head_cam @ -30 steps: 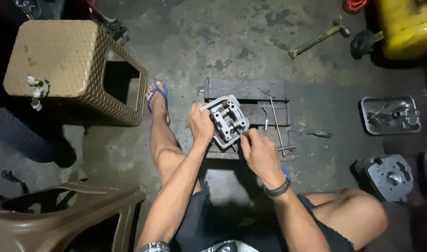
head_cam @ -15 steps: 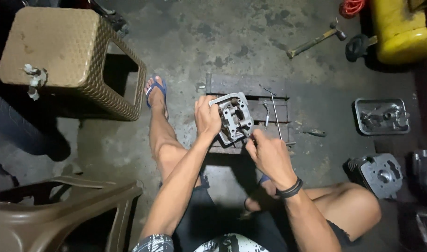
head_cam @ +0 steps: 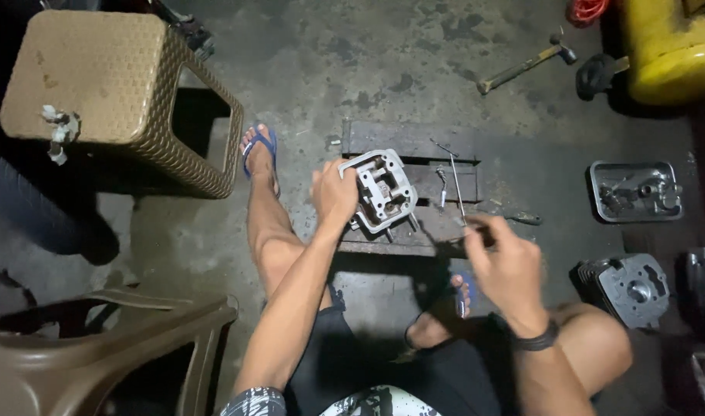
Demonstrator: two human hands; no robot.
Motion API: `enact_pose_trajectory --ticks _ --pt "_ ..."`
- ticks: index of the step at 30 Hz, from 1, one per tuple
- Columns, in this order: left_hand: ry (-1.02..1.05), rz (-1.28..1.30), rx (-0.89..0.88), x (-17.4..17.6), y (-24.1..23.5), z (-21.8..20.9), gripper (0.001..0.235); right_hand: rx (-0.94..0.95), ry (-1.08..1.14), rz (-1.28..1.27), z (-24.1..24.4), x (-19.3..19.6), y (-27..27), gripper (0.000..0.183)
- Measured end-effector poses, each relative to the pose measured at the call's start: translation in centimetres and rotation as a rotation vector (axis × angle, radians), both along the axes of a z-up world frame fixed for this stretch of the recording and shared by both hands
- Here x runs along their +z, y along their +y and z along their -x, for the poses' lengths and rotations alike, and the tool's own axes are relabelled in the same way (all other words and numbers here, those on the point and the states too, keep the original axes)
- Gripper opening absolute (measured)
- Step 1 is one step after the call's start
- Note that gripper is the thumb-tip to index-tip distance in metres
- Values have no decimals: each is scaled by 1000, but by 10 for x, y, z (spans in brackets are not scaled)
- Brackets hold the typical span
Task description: A person is inspecting and manipulating the internal components of a motorcycle cylinder head using a small metal tool.
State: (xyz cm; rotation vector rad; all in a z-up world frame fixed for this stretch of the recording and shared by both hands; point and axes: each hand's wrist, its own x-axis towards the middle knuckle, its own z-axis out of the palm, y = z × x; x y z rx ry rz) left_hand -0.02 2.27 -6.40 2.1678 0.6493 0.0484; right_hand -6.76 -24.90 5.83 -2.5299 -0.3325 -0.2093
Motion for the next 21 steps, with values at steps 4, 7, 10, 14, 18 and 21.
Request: enact_pose_trajectory --ticks 4,7,10,14,18,21 --pt "135 70 17 -28 12 -10 39 54 -71 9 -22 6 -40 17" --pt "173 116 31 -20 13 -5 44 104 -110 41 -39 9 -56 8" --pt "136 151 24 10 16 1 58 136 -121 -10 -54 22 -56 15" --pt "27 -69 -46 58 27 12 55 184 -147 208 -68 18 -58 13" --pt "75 -400 -236 110 36 24 51 281 -204 380 -72 18 -59 16" --pt "114 -477 -332 112 43 20 47 330 -153 171 -74 10 -60 17"
